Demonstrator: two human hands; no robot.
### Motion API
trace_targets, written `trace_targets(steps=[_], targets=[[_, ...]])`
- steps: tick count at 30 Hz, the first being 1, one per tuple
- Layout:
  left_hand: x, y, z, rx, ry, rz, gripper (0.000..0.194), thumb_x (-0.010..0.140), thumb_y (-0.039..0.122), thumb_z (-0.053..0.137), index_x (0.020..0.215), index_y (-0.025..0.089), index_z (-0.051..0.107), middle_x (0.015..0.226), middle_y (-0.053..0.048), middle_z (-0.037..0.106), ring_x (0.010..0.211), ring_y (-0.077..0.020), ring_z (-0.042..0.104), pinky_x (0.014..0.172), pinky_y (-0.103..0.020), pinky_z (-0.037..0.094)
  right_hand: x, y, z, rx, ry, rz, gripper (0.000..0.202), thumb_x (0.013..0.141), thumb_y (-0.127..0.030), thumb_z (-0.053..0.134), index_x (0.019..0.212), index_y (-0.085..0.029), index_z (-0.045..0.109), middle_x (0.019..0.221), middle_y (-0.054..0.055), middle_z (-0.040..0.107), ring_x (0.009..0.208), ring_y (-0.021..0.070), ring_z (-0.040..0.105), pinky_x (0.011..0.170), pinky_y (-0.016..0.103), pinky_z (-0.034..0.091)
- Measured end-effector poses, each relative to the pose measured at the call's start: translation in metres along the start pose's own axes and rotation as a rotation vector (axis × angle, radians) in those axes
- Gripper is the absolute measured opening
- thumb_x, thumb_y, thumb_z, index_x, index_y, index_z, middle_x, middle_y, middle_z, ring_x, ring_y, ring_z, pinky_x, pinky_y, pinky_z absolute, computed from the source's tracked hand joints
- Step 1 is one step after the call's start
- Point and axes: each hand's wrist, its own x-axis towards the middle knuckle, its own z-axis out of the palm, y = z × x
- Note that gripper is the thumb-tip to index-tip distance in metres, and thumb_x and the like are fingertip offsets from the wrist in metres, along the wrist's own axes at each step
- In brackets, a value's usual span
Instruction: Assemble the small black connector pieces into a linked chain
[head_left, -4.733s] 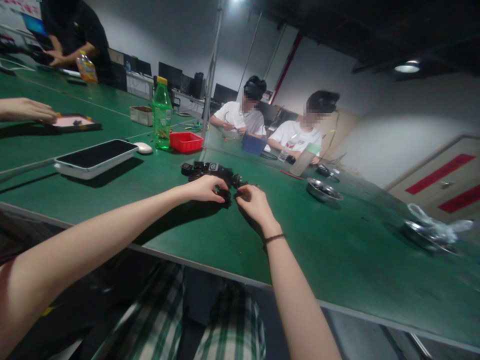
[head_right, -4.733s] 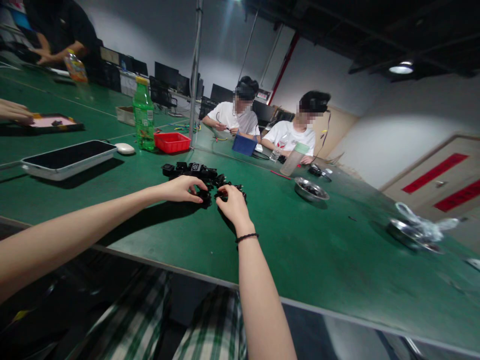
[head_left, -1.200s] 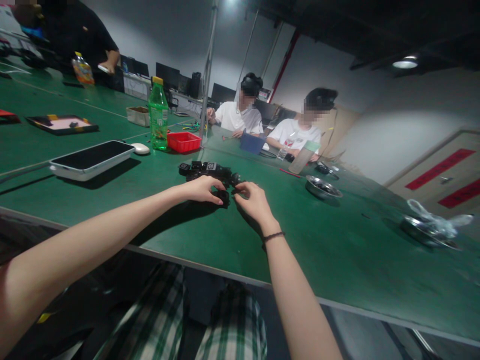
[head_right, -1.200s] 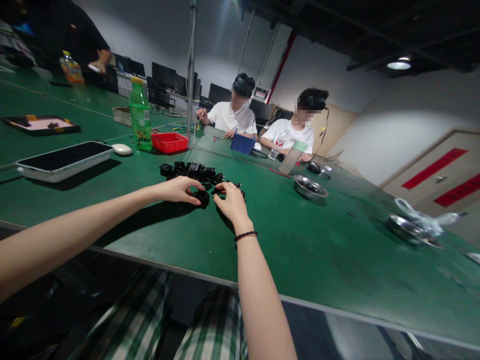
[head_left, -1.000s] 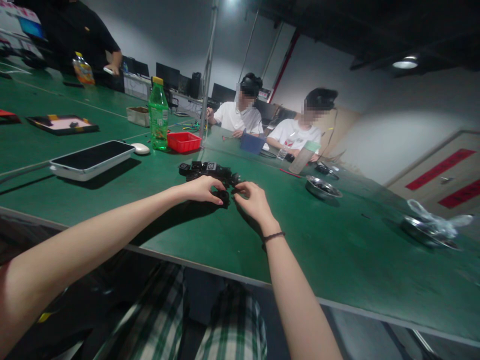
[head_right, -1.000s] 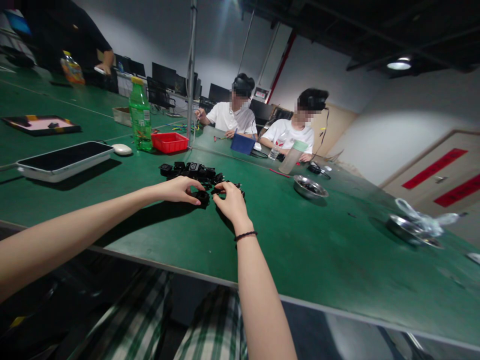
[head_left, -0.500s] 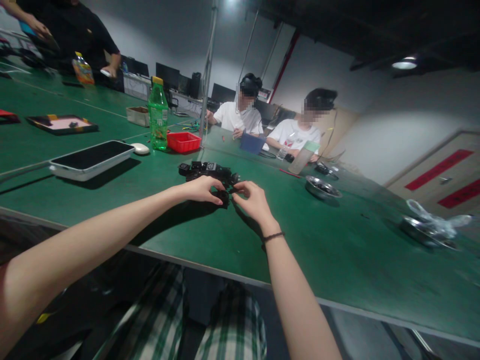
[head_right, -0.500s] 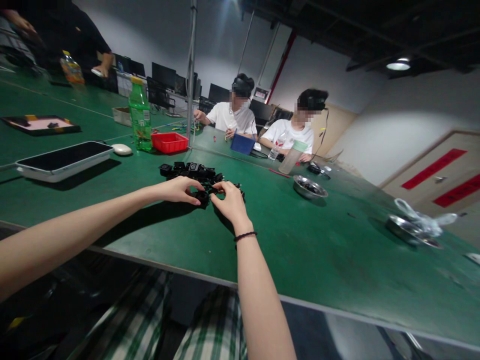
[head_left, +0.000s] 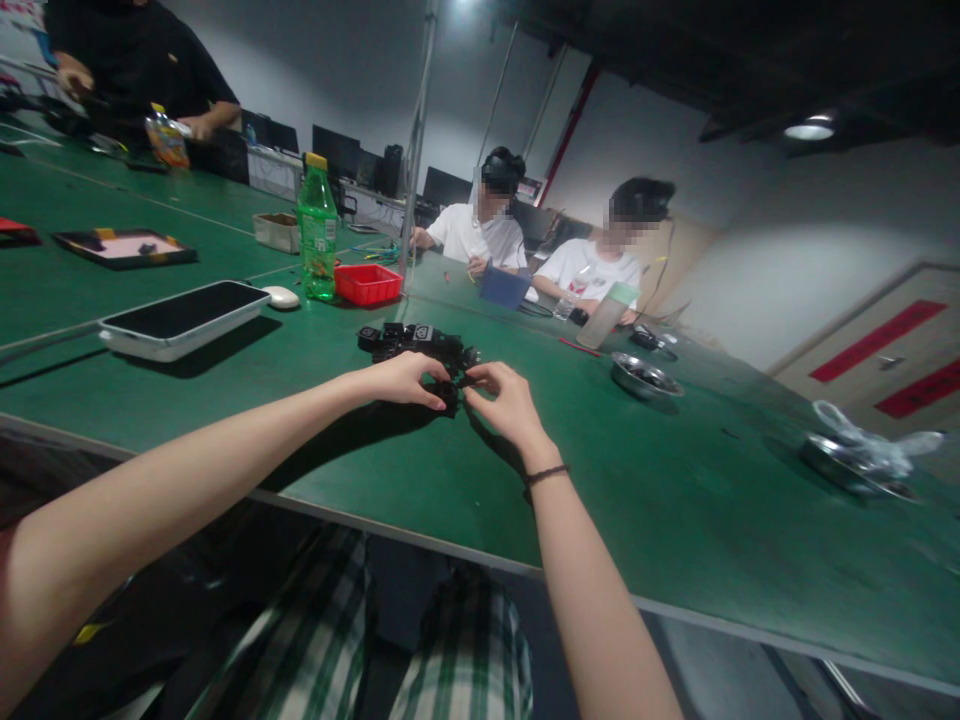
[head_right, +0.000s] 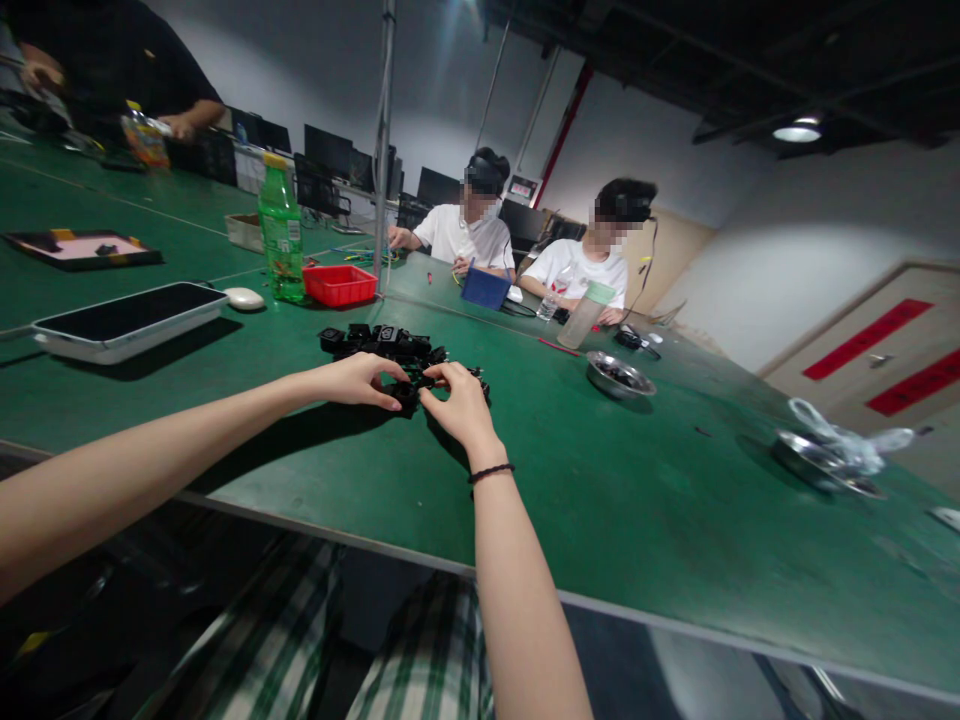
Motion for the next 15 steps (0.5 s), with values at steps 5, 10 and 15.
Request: trace_targets(steps=[5,10,15], targets=[[0.0006,0.0001,0.0004,0.009,0.0,0.016,0.049,0.072,0.04,0.072,0.114,0.014,0.065,0.103,-0.007,0.071,0.087,-0.0186,0.065,0.077,-0.025,0.047,0.0001,-0.0006,0.0005,0.006,0.005,0.001,0.016,0.073,-0.018,0.061,0.088,-0.017,0.065,0.09,0.005,0.066,0.08,0.0171,0.064,0.076,0.033,0.055],[0.0008,-0.0007,0.001,-0.001,0.005,0.01,0.05,0.072,0.041,0.072,0.114,0.015,0.065,0.104,-0.006,0.071,0.086,-0.0184,0.065,0.077,-0.024,0.047,0.0006,0.0008,0.0017,0.03,0.009,0.002,0.016,0.072,-0.018,0.061,0.088,-0.018,0.065,0.091,0.005,0.065,0.08,0.0165,0.065,0.076,0.032,0.056],[0.0013,-0.0019,0.0013,-0.009,0.001,0.01,0.052,0.071,0.042,0.072,0.115,0.015,0.065,0.104,-0.007,0.071,0.088,-0.019,0.065,0.078,-0.025,0.047,0.0004,0.002,0.0027,0.043,0.019,-0.003,0.016,0.072,-0.018,0.06,0.088,-0.018,0.065,0.091,0.004,0.065,0.079,0.0158,0.065,0.077,0.032,0.056]])
